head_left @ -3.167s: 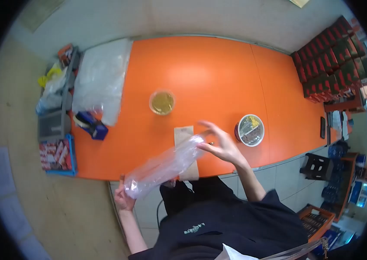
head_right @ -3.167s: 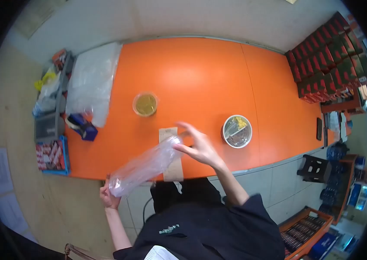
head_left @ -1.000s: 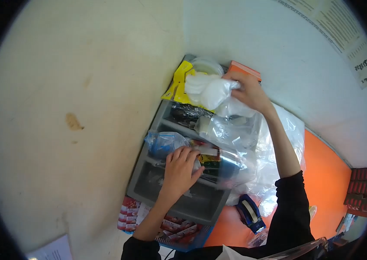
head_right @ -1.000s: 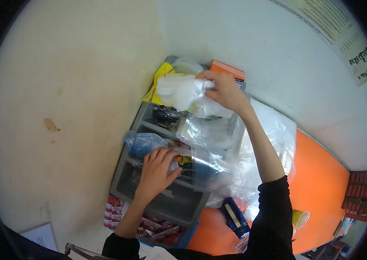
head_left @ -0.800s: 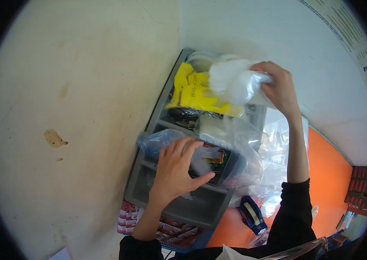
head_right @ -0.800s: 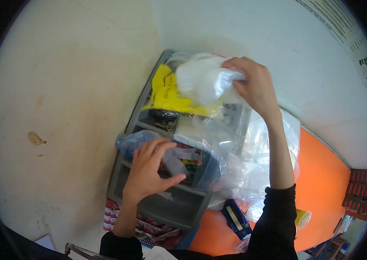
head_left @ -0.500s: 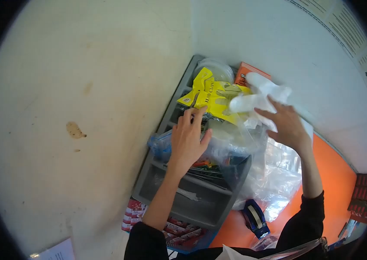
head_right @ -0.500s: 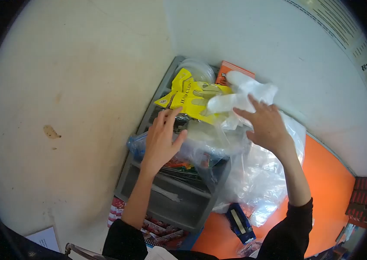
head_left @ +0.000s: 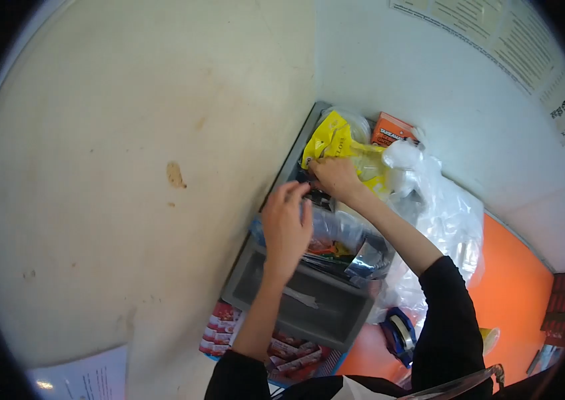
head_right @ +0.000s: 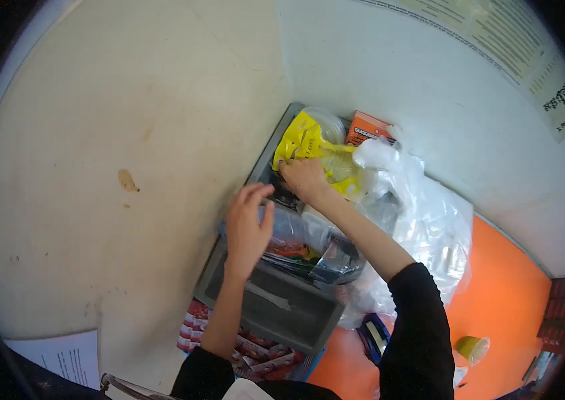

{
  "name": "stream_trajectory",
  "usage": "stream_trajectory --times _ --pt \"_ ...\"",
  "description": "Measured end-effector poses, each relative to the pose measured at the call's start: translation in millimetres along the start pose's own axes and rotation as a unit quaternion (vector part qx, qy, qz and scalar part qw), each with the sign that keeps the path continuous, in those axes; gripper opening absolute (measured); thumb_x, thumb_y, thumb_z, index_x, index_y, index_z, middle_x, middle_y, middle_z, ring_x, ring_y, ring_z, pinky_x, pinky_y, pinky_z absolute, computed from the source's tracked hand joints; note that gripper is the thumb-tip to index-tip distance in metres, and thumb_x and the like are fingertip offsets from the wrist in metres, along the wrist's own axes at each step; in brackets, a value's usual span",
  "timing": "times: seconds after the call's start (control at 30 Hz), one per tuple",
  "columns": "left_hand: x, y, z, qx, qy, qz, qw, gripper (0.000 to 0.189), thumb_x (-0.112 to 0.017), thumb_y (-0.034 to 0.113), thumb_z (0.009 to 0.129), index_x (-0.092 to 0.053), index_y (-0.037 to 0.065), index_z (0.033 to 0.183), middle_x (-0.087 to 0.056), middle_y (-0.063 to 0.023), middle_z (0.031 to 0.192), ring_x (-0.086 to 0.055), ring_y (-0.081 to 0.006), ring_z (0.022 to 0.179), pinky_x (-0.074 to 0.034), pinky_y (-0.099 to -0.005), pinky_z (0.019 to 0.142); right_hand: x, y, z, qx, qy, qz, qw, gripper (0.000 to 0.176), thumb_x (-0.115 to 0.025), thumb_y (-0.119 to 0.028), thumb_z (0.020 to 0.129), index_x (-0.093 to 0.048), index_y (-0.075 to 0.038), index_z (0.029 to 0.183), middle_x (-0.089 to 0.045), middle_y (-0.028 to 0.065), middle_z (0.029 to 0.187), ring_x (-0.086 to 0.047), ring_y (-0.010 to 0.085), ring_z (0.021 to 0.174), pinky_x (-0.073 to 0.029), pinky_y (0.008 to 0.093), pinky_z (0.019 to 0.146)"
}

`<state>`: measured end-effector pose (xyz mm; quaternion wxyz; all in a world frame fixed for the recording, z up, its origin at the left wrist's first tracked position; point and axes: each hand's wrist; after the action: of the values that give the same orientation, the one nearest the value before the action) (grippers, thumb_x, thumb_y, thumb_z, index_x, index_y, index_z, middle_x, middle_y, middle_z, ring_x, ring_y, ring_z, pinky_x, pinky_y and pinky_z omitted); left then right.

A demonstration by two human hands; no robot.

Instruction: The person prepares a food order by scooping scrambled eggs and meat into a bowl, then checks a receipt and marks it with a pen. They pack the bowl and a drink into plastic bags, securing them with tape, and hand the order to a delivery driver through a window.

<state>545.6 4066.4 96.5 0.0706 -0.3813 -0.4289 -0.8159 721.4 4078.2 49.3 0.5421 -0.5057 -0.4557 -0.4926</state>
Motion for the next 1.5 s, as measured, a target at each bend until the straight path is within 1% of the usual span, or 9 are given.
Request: stream_trajectory --times 0.37,0.57,0.83,1.03,1.13,1.27,1.33,1.4,1.5 --pt "-10.9 -3.4 15.3 -0.036 0.133 -0.006 0.99 0.037 -0.062 0.01 0.081 -0.056 0.004 0.117 -0.061 -0.0158 0.099 -0.06 -0.0301 0.095 -0.047 -0.0391 0.085 35.0 3.3 -25.8 -0.034 0.049 0.306 0.95 0.03 -0.061 -0.006 0.076 -0.055 -0.002 0.105 -0.067 0.0108 0.085 -0.066 0.0287 0.083 -0.051 0.0392 0.073" --pt "-13.6 8.5 51.1 -0.023 0.086 -0.321 0.943 0.036 -0.068 0.006 0.078 -0.054 0.002 0.11 -0.062 -0.0149 0.098 -0.06 -0.0214 0.099 -0.046 -0.0365 0.087 74.9 -3.0 -41.1 0.011 0.115 0.765 0.633 0.051 -0.069 -0.015 0.079 -0.049 -0.001 0.124 -0.06 0.0049 0.096 -0.058 0.0125 0.09 -0.046 0.0294 0.079" --pt "-30.1 77.1 19.1 -0.058 0.072 -0.332 0.939 0.028 -0.064 0.008 0.083 -0.048 0.002 0.105 -0.056 -0.0085 0.095 -0.055 -0.0123 0.089 -0.045 -0.0305 0.081 151.9 -0.1 -105.4 -0.101 0.164 0.445 0.875 0.039 -0.066 -0.036 0.084 -0.061 0.003 0.084 -0.063 0.0129 0.081 -0.064 0.0196 0.078 -0.051 0.0342 0.068" --pt "-11.3 102.0 9.3 0.108 -0.03 -0.519 0.847 0.028 -0.058 0.014 0.089 -0.048 0.004 0.113 -0.054 -0.0032 0.092 -0.054 -0.01 0.085 -0.044 -0.0247 0.078 142.2 7.6 -149.4 -0.189 0.51 0.306 0.781 0.036 -0.056 -0.032 0.088 -0.056 0.004 0.094 -0.063 0.0216 0.078 -0.064 0.0329 0.062 -0.051 0.0433 0.062" --pt "-34.6 50.6 56.7 0.143 0.195 -0.49 0.838 0.045 -0.06 0.023 0.088 -0.045 -0.004 0.12 -0.058 -0.0079 0.097 -0.057 -0.0131 0.084 -0.045 -0.027 0.079 220.6 20.7 -237.2 -0.144 0.441 0.721 0.515 0.021 -0.051 -0.025 0.091 -0.05 -0.004 0.096 -0.054 0.0087 0.061 -0.056 0.0181 0.047 -0.042 0.0311 0.04" --pt "-18.1 98.9 25.9 0.193 -0.029 -0.208 0.959 0.093 -0.065 0.05 0.081 -0.023 -0.013 0.136 -0.038 -0.0239 0.135 -0.044 -0.0277 0.12 -0.037 -0.0366 0.098 316.7 -17.0 -479.0 -0.211 0.198 0.462 0.838 0.053 -0.065 -0.025 0.076 -0.044 -0.004 0.119 -0.054 0.0031 0.072 -0.047 0.0076 0.056 -0.038 0.0203 0.053" --pt "31.5 204.9 -87.7 0.145 -0.068 -0.249 0.955 0.107 -0.057 0.064 0.079 -0.002 0.001 0.146 -0.022 -0.0159 0.147 -0.039 -0.0254 0.125 -0.032 -0.0371 0.102 316.7 -60.1 -562.1 -0.287 0.261 0.416 0.823 0.081 -0.074 -0.025 0.066 -0.037 -0.001 0.135 -0.057 0.0014 0.081 -0.051 0.0051 0.067 -0.041 0.0181 0.063" --pt "14.1 251.8 -191.7 0.007 -0.107 -0.217 0.97 0.079 -0.057 0.051 0.083 -0.024 0.005 0.138 -0.042 -0.0129 0.128 -0.05 -0.0237 0.109 -0.04 -0.0373 0.09 276.0 -107.7 -592.2 -0.224 0.506 0.559 0.617 0.06 -0.067 -0.026 0.074 -0.039 -0.006 0.123 -0.054 0.0039 0.073 -0.054 0.0088 0.064 -0.045 0.0206 0.058" --pt "-12.2 313.2 -294.9 -0.075 -0.207 -0.029 0.975 0.045 -0.064 0.028 0.082 -0.05 0.004 0.117 -0.058 -0.0114 0.097 -0.059 -0.0246 0.09 -0.047 -0.0376 0.075 197.0 -126.8 -592.8 -0.402 0.28 0.447 0.748 0.037 -0.059 -0.007 0.074 -0.055 -0.007 0.111 -0.06 0.0098 0.094 -0.058 0.0245 0.088 -0.047 0.0333 0.074"
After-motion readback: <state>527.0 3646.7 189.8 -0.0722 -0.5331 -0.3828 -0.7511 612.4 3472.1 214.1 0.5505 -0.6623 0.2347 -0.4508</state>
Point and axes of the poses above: each hand's wrist, its own z-axis towards the middle knuckle, its own x-axis out of the back of the hand, y = z × x
